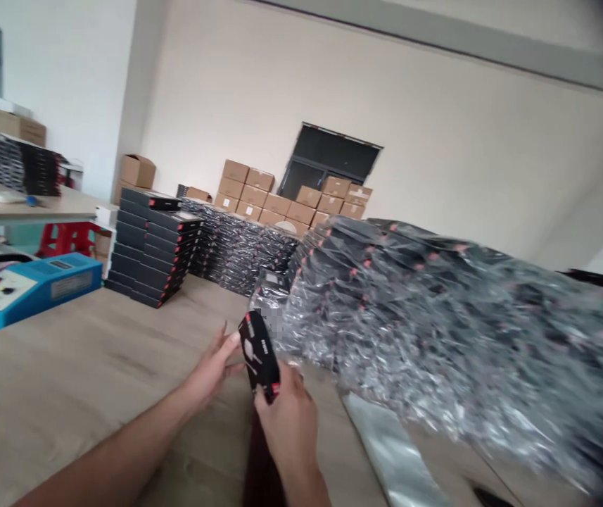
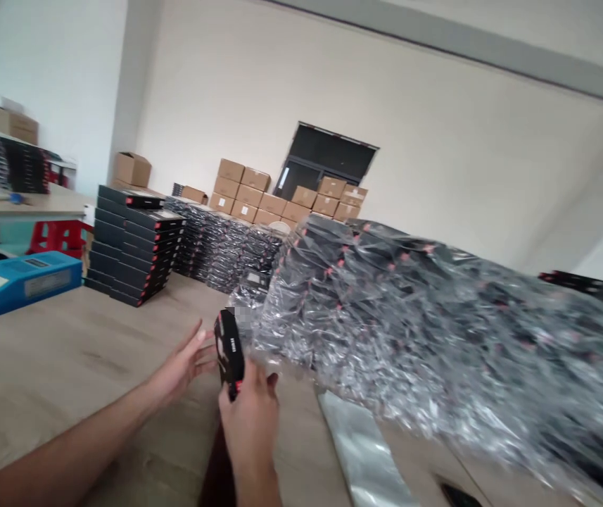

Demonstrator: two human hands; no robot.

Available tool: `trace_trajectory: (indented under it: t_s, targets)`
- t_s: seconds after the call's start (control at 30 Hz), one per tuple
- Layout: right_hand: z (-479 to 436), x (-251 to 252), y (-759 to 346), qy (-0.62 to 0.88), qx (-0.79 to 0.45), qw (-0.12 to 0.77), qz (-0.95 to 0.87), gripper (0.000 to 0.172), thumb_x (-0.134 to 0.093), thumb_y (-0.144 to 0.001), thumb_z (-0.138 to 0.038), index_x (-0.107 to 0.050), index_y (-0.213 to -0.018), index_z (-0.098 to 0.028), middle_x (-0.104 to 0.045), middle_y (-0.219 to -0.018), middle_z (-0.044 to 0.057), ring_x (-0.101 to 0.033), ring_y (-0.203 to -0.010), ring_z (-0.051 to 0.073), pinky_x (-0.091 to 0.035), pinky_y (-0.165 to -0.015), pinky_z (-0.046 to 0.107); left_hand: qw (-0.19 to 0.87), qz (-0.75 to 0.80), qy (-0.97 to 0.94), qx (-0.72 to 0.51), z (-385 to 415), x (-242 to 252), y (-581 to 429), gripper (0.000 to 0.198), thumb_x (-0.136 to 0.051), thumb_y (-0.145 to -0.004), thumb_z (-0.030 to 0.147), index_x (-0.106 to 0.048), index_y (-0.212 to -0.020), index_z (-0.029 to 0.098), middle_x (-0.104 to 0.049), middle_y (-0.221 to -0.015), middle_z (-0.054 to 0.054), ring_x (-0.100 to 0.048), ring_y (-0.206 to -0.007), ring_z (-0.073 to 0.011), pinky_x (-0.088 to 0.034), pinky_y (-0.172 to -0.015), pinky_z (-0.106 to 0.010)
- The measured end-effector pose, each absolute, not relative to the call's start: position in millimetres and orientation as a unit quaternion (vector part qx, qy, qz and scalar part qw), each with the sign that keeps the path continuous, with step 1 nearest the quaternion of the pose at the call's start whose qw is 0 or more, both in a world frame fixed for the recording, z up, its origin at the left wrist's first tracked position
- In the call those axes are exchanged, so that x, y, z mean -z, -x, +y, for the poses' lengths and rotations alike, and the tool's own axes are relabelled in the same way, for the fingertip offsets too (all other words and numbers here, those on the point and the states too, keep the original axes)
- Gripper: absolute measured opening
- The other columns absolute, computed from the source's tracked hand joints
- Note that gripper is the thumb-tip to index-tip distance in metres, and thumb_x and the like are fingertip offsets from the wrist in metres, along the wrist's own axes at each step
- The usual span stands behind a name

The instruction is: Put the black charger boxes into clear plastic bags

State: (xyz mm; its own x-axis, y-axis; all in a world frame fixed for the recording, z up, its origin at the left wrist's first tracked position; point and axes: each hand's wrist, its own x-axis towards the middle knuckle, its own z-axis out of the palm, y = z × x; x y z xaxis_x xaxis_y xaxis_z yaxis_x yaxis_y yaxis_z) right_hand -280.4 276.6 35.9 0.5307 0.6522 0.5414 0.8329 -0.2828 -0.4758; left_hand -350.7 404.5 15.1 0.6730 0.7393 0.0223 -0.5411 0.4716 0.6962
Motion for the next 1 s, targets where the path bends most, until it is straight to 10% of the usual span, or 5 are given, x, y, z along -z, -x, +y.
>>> trace_trajectory:
  t_s: [0.2,0.37,0.73,1.0]
  targets:
    - [232.4,-53.5,281.7,0.731,-0.018,0.268,-0.627,0.034,-0.059,-0.076,-0.029,-0.061,-0.109,-0.025,-0.065,-0.100,0.004,-0.062,-0.086,0.019,-0.048,-0.077,0.028,0.903,0.170,-0.353,-0.176,398.2,-13.4,361.7,0.041,-0.067,-0.069,0.036,-0.061,-0.102,0.013,-0.071,-0.085,-0.010,-0.066,-0.071,-0.0218,-0.052,-0.066,-0.031]
    - [143.0,-72.2,148.9,0.843,0.050,0.279,-0.457,0.027,-0.051,-0.076,-0.044,-0.063,-0.066,-0.023,-0.065,-0.067,0.002,-0.059,-0.065,0.019,-0.044,-0.065,0.028,0.891,0.227,-0.388,-0.065,412.9,-2.4,364.2,0.034,-0.062,-0.061,0.037,-0.064,-0.084,0.012,-0.069,-0.068,-0.009,-0.064,-0.061,-0.0234,-0.050,-0.058,-0.031]
    - [81.4,-26.6,66.3,0.890,-0.089,0.324,-0.307,0.038,-0.058,-0.053,-0.053,-0.046,-0.034,-0.023,-0.043,-0.037,-0.002,-0.039,-0.041,0.015,-0.030,-0.048,0.029,0.747,0.143,-0.606,-0.231,433.7,14.6,363.5,0.081,-0.057,-0.056,0.008,-0.041,-0.134,0.021,-0.067,-0.101,-0.002,-0.061,-0.080,-0.0175,-0.042,-0.067,-0.024]
    - [132.1,-83.3,73.2,0.867,-0.040,0.372,-0.328,0.041,-0.056,-0.062,-0.058,-0.046,-0.043,-0.023,-0.042,-0.041,-0.004,-0.038,-0.045,0.014,-0.030,-0.049,0.028,0.651,0.127,-0.710,-0.236,428.8,1.3,368.4,0.020,-0.058,-0.062,0.016,-0.072,-0.077,0.017,-0.063,-0.104,-0.003,-0.057,-0.084,-0.0189,-0.039,-0.069,-0.024]
